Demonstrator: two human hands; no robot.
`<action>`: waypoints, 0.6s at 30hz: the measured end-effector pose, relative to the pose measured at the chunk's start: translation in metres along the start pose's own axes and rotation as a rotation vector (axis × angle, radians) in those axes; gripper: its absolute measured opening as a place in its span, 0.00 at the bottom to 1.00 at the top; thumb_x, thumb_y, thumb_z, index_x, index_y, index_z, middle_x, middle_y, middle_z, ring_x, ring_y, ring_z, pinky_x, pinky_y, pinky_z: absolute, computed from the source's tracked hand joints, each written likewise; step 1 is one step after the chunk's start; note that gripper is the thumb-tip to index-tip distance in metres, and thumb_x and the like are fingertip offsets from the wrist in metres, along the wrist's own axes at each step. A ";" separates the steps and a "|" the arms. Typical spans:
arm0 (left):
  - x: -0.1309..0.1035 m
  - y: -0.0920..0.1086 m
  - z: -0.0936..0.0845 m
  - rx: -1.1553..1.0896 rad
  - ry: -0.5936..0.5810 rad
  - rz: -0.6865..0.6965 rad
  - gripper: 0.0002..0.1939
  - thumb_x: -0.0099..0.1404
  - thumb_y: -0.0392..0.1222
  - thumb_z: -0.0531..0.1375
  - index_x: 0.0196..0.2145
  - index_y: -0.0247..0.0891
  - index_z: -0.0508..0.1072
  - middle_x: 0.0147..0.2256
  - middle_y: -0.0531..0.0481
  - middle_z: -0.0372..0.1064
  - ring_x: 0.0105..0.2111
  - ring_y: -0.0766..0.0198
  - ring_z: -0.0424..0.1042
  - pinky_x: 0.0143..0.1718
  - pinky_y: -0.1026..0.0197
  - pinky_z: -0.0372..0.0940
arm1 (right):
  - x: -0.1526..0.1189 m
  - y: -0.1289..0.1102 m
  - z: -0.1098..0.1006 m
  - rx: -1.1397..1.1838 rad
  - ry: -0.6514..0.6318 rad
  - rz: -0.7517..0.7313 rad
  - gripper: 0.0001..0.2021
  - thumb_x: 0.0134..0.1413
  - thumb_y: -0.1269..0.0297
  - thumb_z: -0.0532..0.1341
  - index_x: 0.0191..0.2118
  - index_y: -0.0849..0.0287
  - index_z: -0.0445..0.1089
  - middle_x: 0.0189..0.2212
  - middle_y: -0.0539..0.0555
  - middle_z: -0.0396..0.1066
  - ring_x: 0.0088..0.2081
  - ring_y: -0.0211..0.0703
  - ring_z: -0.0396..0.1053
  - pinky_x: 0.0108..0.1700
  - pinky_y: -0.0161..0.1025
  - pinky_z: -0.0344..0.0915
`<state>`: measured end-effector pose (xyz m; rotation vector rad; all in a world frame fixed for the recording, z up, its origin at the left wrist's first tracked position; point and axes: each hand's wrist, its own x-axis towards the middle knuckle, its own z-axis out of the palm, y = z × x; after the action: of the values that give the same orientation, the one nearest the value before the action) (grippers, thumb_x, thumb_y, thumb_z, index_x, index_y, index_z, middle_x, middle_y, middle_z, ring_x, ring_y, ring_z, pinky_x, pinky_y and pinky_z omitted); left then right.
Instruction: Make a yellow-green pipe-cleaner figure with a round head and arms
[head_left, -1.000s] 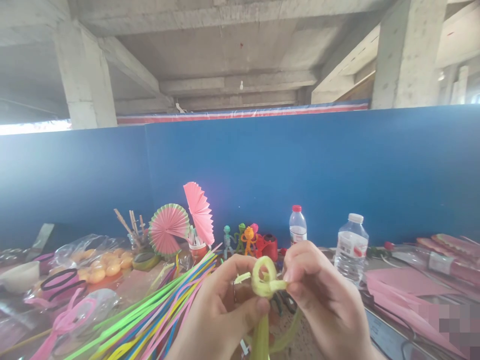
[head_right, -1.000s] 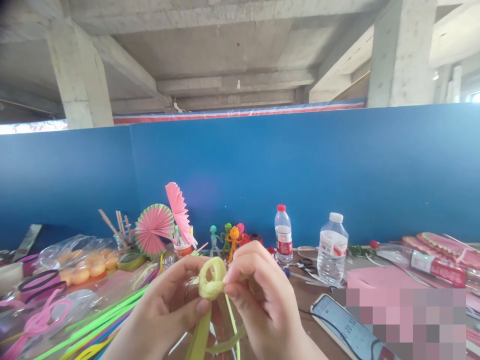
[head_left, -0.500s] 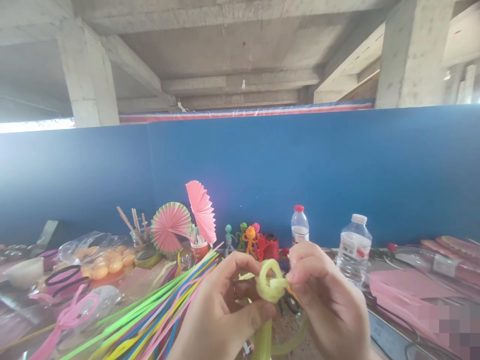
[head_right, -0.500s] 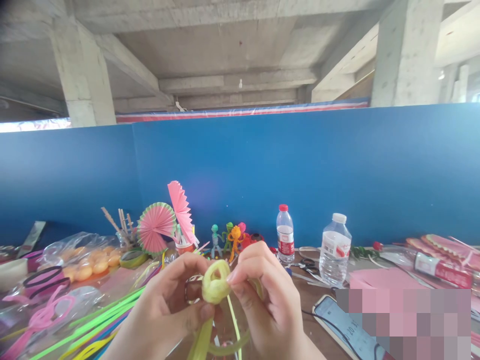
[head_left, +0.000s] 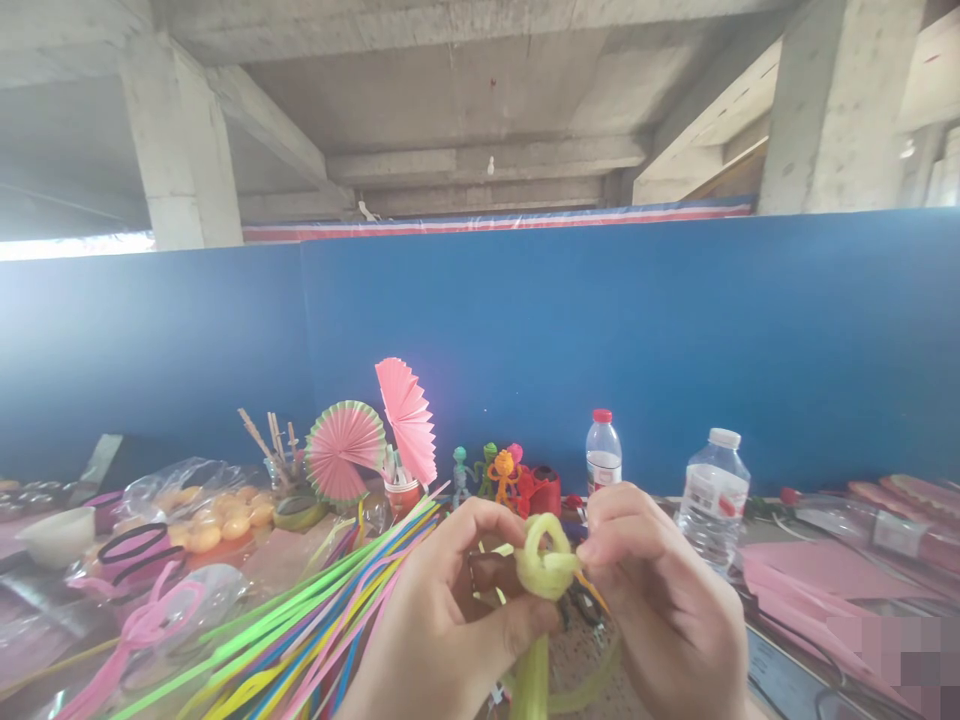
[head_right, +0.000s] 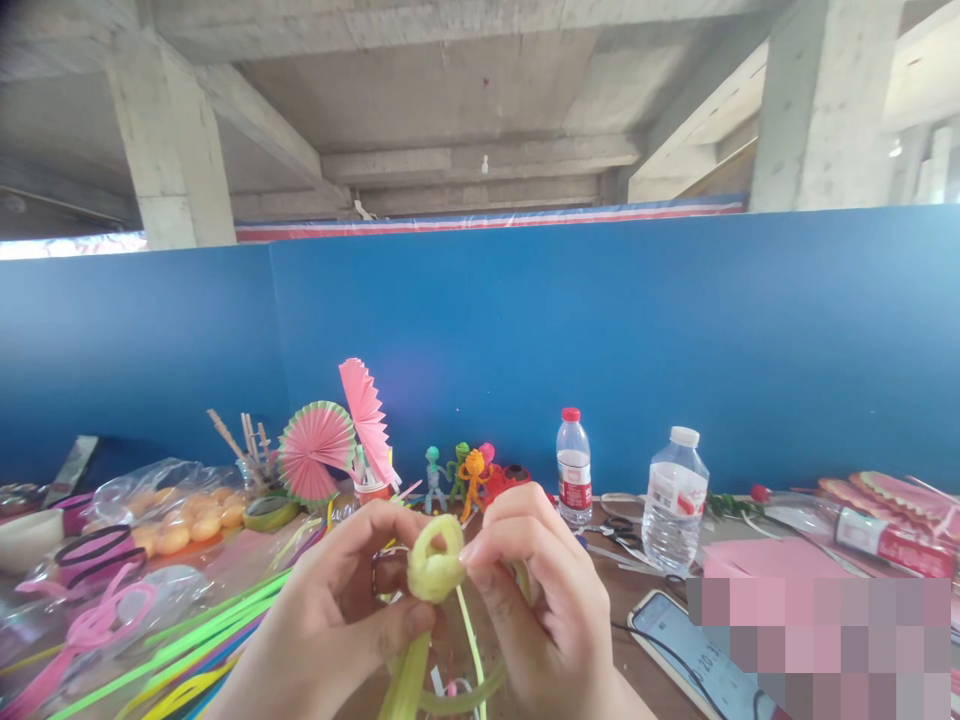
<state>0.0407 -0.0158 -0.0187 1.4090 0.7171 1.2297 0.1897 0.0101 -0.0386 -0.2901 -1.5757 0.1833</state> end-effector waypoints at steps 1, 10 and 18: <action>0.000 0.000 -0.001 0.009 0.000 0.002 0.11 0.50 0.34 0.63 0.30 0.38 0.64 0.25 0.55 0.67 0.26 0.69 0.65 0.26 0.67 0.60 | -0.001 0.000 0.000 0.001 0.005 0.003 0.10 0.49 0.82 0.53 0.29 0.59 0.64 0.25 0.50 0.60 0.29 0.38 0.59 0.28 0.37 0.57; -0.001 0.001 -0.002 0.066 0.000 -0.009 0.11 0.51 0.35 0.63 0.31 0.39 0.64 0.27 0.54 0.67 0.27 0.68 0.65 0.26 0.66 0.60 | 0.000 0.001 0.000 -0.022 0.024 -0.018 0.10 0.48 0.83 0.54 0.31 0.60 0.65 0.26 0.50 0.61 0.29 0.38 0.59 0.28 0.37 0.57; 0.000 0.000 -0.002 0.041 -0.002 0.014 0.11 0.51 0.36 0.63 0.31 0.39 0.64 0.26 0.54 0.67 0.26 0.68 0.65 0.26 0.67 0.59 | -0.001 0.001 0.003 0.026 0.014 0.014 0.09 0.50 0.80 0.54 0.30 0.58 0.65 0.25 0.50 0.60 0.28 0.38 0.59 0.26 0.36 0.57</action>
<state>0.0388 -0.0155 -0.0193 1.4507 0.7358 1.2306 0.1869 0.0113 -0.0404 -0.2820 -1.5568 0.2122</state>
